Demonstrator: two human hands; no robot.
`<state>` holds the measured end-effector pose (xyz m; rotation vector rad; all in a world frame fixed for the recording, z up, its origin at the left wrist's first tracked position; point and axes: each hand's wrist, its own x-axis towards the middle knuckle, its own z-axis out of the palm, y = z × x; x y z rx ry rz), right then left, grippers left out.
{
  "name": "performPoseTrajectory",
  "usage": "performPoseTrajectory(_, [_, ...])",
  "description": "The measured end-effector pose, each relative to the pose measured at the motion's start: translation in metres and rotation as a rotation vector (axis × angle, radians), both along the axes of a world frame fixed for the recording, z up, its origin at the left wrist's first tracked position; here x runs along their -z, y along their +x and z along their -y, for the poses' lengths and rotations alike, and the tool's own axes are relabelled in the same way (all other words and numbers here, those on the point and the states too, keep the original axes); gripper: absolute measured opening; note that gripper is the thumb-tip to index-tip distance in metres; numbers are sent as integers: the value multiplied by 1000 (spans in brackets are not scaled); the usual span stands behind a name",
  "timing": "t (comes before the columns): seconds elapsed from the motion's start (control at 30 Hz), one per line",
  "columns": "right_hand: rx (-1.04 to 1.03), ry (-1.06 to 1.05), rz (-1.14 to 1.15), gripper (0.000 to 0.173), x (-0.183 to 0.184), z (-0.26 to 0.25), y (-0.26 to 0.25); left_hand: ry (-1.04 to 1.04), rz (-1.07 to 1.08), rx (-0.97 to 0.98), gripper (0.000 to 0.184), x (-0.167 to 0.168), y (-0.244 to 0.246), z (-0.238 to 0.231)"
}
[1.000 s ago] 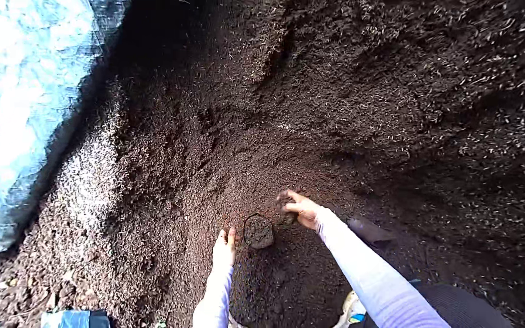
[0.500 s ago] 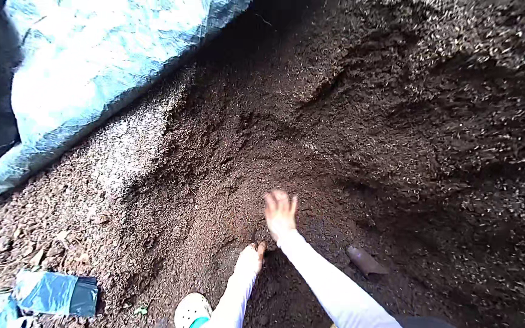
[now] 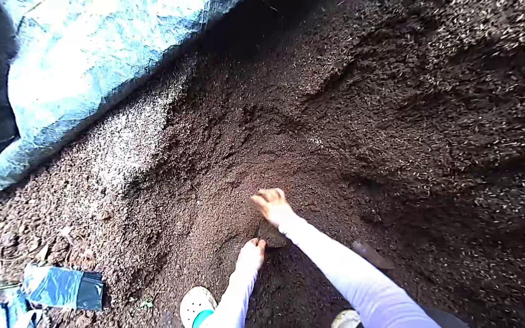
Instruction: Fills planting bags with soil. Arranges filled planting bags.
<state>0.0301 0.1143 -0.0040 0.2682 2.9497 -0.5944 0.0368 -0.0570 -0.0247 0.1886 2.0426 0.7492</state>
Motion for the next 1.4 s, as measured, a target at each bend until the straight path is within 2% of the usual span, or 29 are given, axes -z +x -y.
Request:
performPoseTrajectory(0.03, [89,-22,101,45,-15,-17,-1,-23,41,-34,55,-2,-4,0])
performPoseTrajectory(0.1, [245,-151,399,71,-25,-52,7,-90,155,-101,80,-3,-8,-5])
performPoseTrajectory(0.17, [345,-350,709,91,2,-68,25,-109,288,-176,86,2,-6,-10])
performPoseTrajectory(0.23, [314,-450,813,90,33,-60,38,-97,386,-218,82,9,-6,-13])
performPoseTrajectory(0.33, [120,-343,694,81,43,-48,38,-56,410,-254,76,10,-8,-17])
performPoseTrajectory(0.47, [-23,-219,703,64,1,-31,33,-21,335,-243,68,8,-5,-15])
performPoseTrajectory(0.63, [-42,-98,657,46,-25,-14,41,-24,179,-360,57,8,12,-21])
performPoseTrajectory(0.73, [22,-130,594,52,-22,-25,52,-11,127,-440,54,17,13,-23])
performPoseTrajectory(0.8, [119,-240,525,66,-25,-43,67,-29,66,-437,54,22,13,-24])
performPoseTrajectory(0.87, [236,-343,426,73,-36,-61,90,-43,37,-450,55,18,10,-26])
performPoseTrajectory(0.97, [370,-373,353,68,-30,-88,130,-22,69,-503,55,0,3,-26])
performPoseTrajectory(1.1, [430,-276,483,59,3,-111,165,45,118,-563,52,-42,-16,-3])
performPoseTrajectory(1.23, [362,-227,549,57,29,-117,172,85,45,-519,50,-103,-30,54])
performPoseTrajectory(1.33, [341,-271,459,52,38,-118,168,79,-92,-481,49,-148,-25,110])
performPoseTrajectory(1.4, [339,-329,374,48,40,-115,165,79,-158,-521,46,-179,-8,153])
